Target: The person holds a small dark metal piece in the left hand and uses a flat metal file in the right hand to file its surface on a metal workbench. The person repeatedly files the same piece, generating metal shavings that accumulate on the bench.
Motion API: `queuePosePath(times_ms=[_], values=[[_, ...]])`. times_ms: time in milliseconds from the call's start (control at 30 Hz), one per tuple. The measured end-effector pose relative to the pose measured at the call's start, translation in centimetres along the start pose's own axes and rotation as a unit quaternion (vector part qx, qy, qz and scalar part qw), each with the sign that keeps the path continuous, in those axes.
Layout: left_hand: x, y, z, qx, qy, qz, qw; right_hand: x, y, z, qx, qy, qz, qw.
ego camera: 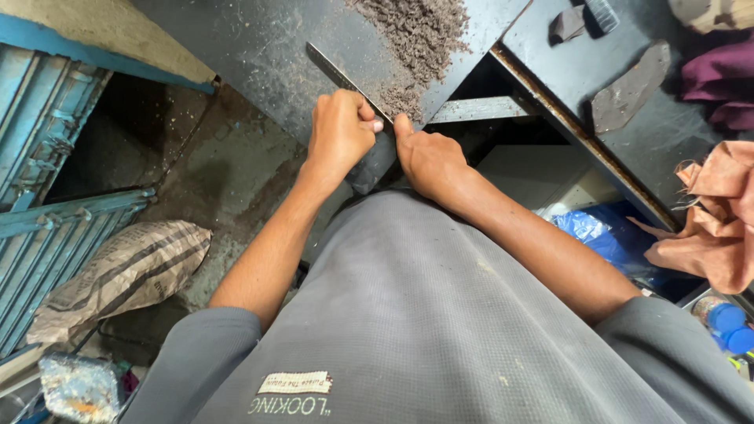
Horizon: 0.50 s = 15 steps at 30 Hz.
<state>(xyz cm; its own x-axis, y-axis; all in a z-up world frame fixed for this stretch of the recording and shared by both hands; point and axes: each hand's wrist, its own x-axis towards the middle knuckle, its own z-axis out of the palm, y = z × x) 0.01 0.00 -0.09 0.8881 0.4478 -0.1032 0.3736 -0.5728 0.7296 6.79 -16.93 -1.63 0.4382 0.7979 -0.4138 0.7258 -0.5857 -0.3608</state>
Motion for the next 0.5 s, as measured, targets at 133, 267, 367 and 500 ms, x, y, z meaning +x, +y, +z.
queuePosePath(times_ms=[133,267,367,500], values=[[-0.9,0.2,0.2,0.000,0.030,0.009,0.999,-0.5,0.7,-1.7,0.005,0.001,-0.002,1.000],[-2.9,1.4,0.6,0.024,0.049,-0.015,0.998,-1.9,1.9,-4.8,0.045,0.051,-0.026,0.997],[-3.4,1.9,0.9,0.059,0.083,0.012,0.995,-2.3,1.5,-7.1,0.067,0.111,-0.019,0.991],[-3.3,1.2,0.4,0.054,0.070,0.005,0.996,-2.6,0.9,-8.2,0.099,0.181,-0.031,0.978]])
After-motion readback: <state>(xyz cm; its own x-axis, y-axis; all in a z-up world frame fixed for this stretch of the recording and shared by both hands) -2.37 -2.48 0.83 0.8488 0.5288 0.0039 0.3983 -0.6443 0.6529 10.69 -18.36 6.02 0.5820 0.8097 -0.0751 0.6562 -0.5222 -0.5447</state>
